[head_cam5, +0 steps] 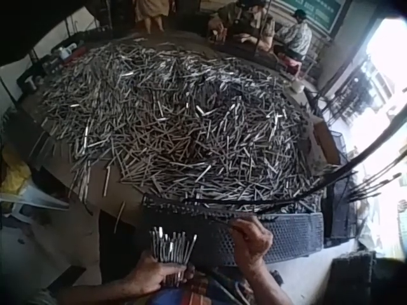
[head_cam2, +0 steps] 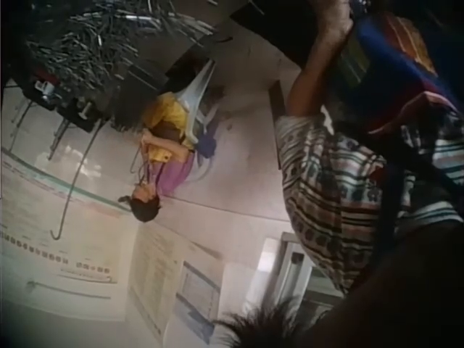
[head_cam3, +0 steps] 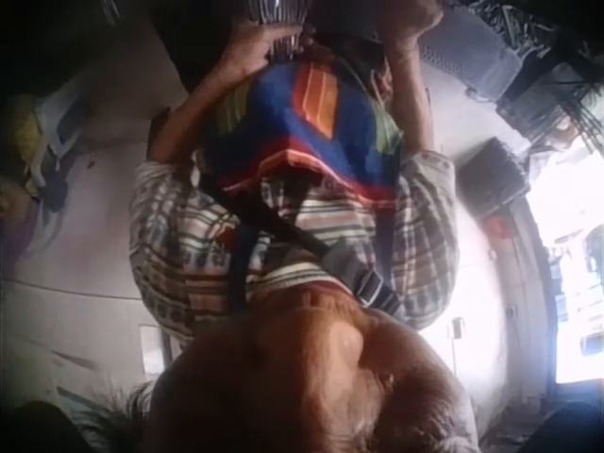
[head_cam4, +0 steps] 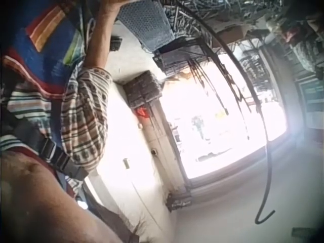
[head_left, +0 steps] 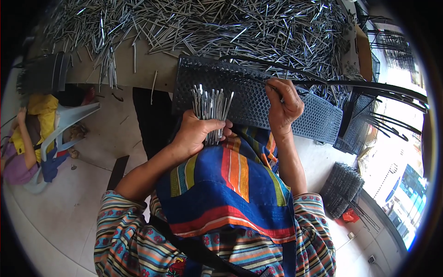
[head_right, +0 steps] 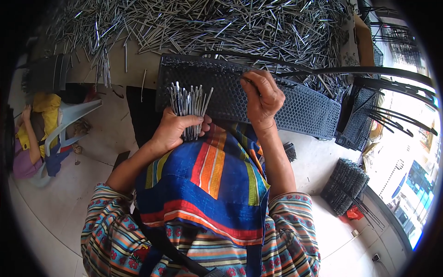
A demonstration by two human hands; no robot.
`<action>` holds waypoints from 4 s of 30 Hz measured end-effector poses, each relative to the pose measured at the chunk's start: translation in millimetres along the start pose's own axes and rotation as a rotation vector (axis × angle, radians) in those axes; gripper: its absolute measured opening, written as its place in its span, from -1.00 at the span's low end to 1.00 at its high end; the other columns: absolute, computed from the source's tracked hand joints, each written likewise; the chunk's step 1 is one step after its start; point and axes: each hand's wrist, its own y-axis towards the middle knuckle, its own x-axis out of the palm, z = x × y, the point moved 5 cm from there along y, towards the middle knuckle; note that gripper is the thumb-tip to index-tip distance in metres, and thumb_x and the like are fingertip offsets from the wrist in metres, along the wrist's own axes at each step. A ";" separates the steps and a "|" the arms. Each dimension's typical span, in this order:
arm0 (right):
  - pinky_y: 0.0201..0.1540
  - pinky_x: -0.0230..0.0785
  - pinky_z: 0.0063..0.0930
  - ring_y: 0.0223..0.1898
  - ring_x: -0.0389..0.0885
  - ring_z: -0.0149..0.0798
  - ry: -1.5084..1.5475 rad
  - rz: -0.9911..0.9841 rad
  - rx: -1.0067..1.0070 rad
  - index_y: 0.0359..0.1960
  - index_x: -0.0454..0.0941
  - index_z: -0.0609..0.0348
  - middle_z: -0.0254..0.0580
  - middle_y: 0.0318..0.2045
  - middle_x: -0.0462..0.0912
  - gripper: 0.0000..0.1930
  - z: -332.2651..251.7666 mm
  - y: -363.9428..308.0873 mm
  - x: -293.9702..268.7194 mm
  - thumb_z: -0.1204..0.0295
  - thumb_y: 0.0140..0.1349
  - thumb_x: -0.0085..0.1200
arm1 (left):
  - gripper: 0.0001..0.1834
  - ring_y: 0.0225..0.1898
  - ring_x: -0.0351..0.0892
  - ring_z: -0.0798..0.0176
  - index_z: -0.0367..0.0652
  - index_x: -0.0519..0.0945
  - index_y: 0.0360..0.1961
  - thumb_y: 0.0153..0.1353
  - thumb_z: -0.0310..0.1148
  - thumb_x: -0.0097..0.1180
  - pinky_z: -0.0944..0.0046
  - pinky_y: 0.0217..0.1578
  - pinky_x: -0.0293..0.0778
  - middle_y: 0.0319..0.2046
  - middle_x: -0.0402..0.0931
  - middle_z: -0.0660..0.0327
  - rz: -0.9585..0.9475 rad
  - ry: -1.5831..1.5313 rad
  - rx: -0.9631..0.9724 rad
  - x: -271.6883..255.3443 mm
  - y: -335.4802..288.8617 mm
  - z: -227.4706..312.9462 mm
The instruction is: Sort and align small metal hooks or parts from a large pile on a workbench.
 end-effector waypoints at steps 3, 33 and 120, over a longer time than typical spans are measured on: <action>-0.34 0.42 -0.63 -0.39 0.59 -0.43 -0.012 -0.009 -0.068 -0.34 0.61 0.34 -0.17 -0.38 0.65 -0.83 -0.1 -1.9 -1.5 0.76 0.01 0.12 | -0.83 -0.46 0.66 0.21 -0.37 0.58 -0.29 0.04 -0.66 0.13 0.30 -0.45 0.57 -0.42 0.63 0.01 -0.006 0.003 -0.036 0.0 -1.1 -3.3; -0.26 0.46 -0.54 -0.34 0.66 -0.24 -0.052 -0.143 -0.155 -0.32 0.59 0.34 -0.05 -0.34 0.66 -0.79 -10.7 -2.9 3.1 0.76 -0.03 0.14 | -0.79 -0.41 0.65 0.20 -0.36 0.59 -0.25 0.04 -0.68 0.09 0.26 -0.42 0.59 -0.37 0.62 0.05 -0.123 0.136 -0.012 -9.1 -10.6 -19.2; -0.49 0.42 -0.67 -0.54 0.61 -0.49 0.149 -0.190 0.014 -0.36 0.59 0.33 -0.26 -0.52 0.60 -0.91 -54.9 28.7 123.2 0.71 0.09 0.11 | -0.90 -0.46 0.63 0.25 -0.30 0.62 -0.36 0.05 -0.56 0.19 0.29 -0.49 0.49 -0.44 0.65 0.10 0.092 -0.107 0.111 -69.8 -28.6 15.5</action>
